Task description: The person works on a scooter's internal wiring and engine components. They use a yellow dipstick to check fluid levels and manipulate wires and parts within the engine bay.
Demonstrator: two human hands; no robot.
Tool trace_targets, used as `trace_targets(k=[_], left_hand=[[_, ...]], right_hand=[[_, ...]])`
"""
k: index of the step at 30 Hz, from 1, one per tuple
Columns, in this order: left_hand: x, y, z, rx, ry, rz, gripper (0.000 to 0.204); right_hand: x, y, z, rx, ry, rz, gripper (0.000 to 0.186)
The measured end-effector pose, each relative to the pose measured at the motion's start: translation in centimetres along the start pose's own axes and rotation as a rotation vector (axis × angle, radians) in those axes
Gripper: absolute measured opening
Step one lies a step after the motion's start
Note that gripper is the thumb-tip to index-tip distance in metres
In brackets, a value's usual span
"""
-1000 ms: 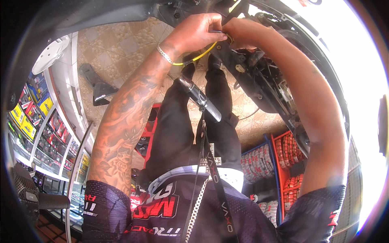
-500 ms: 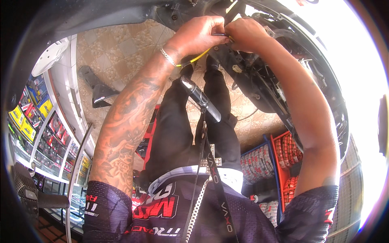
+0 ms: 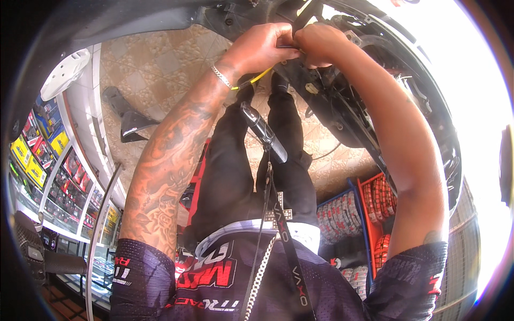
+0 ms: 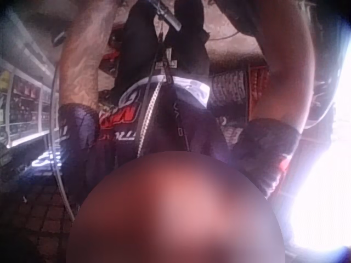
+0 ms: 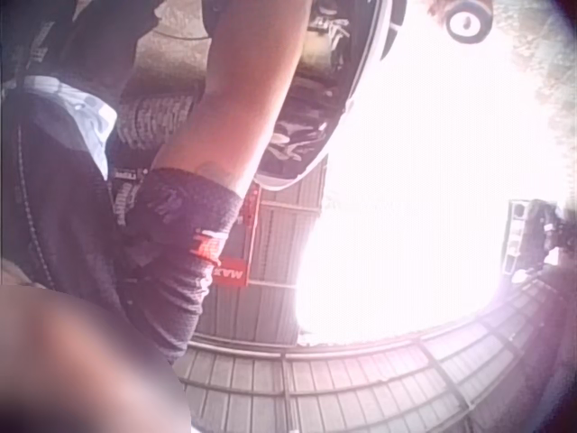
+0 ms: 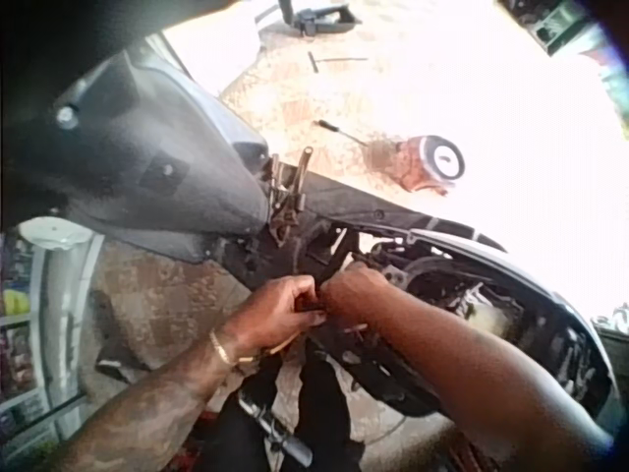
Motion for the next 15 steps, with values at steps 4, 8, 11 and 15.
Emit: trace_targets(k=[4,8,11,15], left_hand=[[-0.2,-0.1,-0.3,0.076,-0.017,-0.027,0.025],[-0.7,-0.8,-0.5,0.115,-0.040,-0.035,0.023],[-0.7,-1.5,-0.8,0.011,-0.042,-0.013,0.022],[-0.6,-1.7,-1.3,0.082,-0.038,-0.014,0.021]], right_hand=[[0.7,-0.8,-0.5,0.033,-0.031,-0.089,0.045],[1.5,-2.4,-0.6,0.007,-0.016,-0.121,0.049],[3.0,-3.1,-0.6,-0.076,-0.014,-0.236,0.071],[4.6,-3.7,-0.1,-0.080,-0.072,-0.320,0.070]])
Point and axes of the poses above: each hand's wrist, its own x-axis towards the middle knuckle, its own y-axis out of the back of the hand, z = x × y, the point moved 3 cm from there along x, towards the middle knuckle, and after that the axes turned 1 degree about -z, right-handed, at the moved point
